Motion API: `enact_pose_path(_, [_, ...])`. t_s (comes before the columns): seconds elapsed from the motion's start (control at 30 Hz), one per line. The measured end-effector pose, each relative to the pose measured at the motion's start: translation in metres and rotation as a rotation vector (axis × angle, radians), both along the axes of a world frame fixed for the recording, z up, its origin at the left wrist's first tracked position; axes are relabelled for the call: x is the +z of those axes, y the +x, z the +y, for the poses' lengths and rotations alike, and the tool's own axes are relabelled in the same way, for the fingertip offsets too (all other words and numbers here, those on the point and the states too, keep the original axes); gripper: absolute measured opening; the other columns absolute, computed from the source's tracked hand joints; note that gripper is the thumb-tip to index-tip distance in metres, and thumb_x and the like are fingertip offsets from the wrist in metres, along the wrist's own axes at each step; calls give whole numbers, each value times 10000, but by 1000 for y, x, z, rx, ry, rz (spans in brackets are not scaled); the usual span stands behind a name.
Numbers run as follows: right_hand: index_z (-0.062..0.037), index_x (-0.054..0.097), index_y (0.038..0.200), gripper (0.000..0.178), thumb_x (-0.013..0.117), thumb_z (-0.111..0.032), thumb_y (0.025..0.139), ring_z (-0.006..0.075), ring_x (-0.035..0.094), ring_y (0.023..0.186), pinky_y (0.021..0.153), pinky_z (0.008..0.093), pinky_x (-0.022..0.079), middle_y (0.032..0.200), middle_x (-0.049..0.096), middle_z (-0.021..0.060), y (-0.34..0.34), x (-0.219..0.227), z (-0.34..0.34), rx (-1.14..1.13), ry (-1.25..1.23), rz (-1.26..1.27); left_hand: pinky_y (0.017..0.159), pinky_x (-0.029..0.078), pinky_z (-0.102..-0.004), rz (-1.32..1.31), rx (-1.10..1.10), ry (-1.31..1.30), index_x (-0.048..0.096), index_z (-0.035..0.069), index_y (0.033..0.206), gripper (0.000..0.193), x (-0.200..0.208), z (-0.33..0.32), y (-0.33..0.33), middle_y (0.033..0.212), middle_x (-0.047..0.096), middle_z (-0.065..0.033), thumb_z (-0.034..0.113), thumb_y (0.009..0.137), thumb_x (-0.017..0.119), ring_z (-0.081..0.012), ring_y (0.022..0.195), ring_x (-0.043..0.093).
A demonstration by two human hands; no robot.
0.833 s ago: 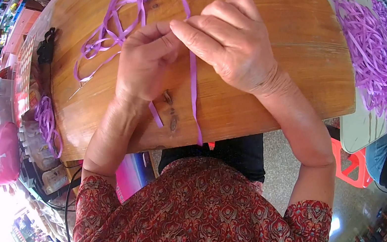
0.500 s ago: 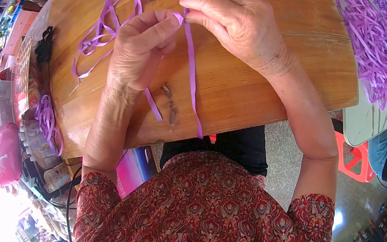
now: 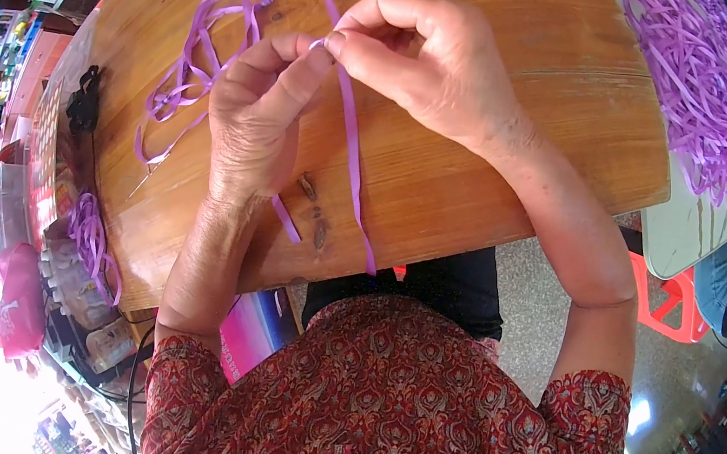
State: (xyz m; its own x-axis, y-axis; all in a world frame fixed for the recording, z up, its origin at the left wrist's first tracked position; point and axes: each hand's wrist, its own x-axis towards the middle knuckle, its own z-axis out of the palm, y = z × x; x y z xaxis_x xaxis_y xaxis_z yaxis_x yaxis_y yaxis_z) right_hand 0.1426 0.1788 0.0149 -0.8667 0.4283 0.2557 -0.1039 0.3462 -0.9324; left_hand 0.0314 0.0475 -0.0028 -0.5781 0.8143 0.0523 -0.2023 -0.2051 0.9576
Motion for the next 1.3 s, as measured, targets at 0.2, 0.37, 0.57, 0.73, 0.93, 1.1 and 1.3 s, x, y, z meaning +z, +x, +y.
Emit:
enact_pose_path(0.2, [3, 626, 904, 142, 607, -132, 863, 61, 509, 715, 675, 209, 419, 787, 588, 6, -5, -12, 3, 117, -420, 76, 666, 407, -193, -165, -34, 122, 612, 14, 941, 97, -1, 1, 1, 862, 604, 7, 32, 848, 632, -45, 730, 490])
enact_pose_path(0.37, [2, 619, 917, 146, 604, -134, 865, 65, 518, 745, 702, 215, 427, 813, 584, 5, -5, -14, 8, 259, -556, 107, 621, 384, -215, -366, -210, 259, 617, 17, 942, 92, -8, 0, -6, 853, 608, -3, 36, 852, 620, -65, 688, 478])
enact_pose_path(0.57, [-5, 626, 930, 115, 620, -81, 844, 83, 550, 781, 699, 236, 443, 822, 607, 14, -4, -9, 0, 38, -24, 162, 582, 360, -212, -367, -154, 212, 622, 14, 935, 99, -8, 2, -7, 786, 595, 7, 59, 847, 635, -67, 635, 453])
enact_pose_path(0.73, [-9, 640, 932, 198, 666, 49, 745, 228, 588, 736, 642, 289, 461, 817, 606, 93, 1, 18, -7, -121, 371, 330, 567, 348, -207, -339, -131, 194, 625, 11, 930, 104, -4, 0, -6, 753, 587, 10, 67, 843, 643, -65, 611, 439])
enact_pose_path(0.93, [-10, 634, 958, 192, 635, 55, 778, 217, 589, 760, 666, 277, 458, 844, 608, 91, 6, 26, -7, 6, 303, 301, 566, 342, -204, -276, -109, 185, 627, 14, 923, 103, -3, -2, -4, 764, 589, 9, 72, 841, 650, -63, 618, 438])
enact_pose_path(1.1, [0, 644, 897, 145, 631, 71, 770, 203, 591, 749, 656, 266, 456, 804, 605, 80, -34, -6, 30, 211, 761, 1037, 563, 337, -200, -258, -132, 167, 629, 16, 940, 117, -3, 1, -2, 785, 598, 8, 71, 839, 652, -58, 623, 436])
enact_pose_path(1.3, [1, 630, 850, 72, 618, 44, 794, 141, 586, 769, 672, 234, 447, 801, 606, 64, -30, -17, 30, 213, 562, 990, 649, 381, -175, -238, -166, 141, 632, 13, 975, 136, -1, -1, -3, 831, 607, 12, 29, 839, 635, -49, 724, 486])
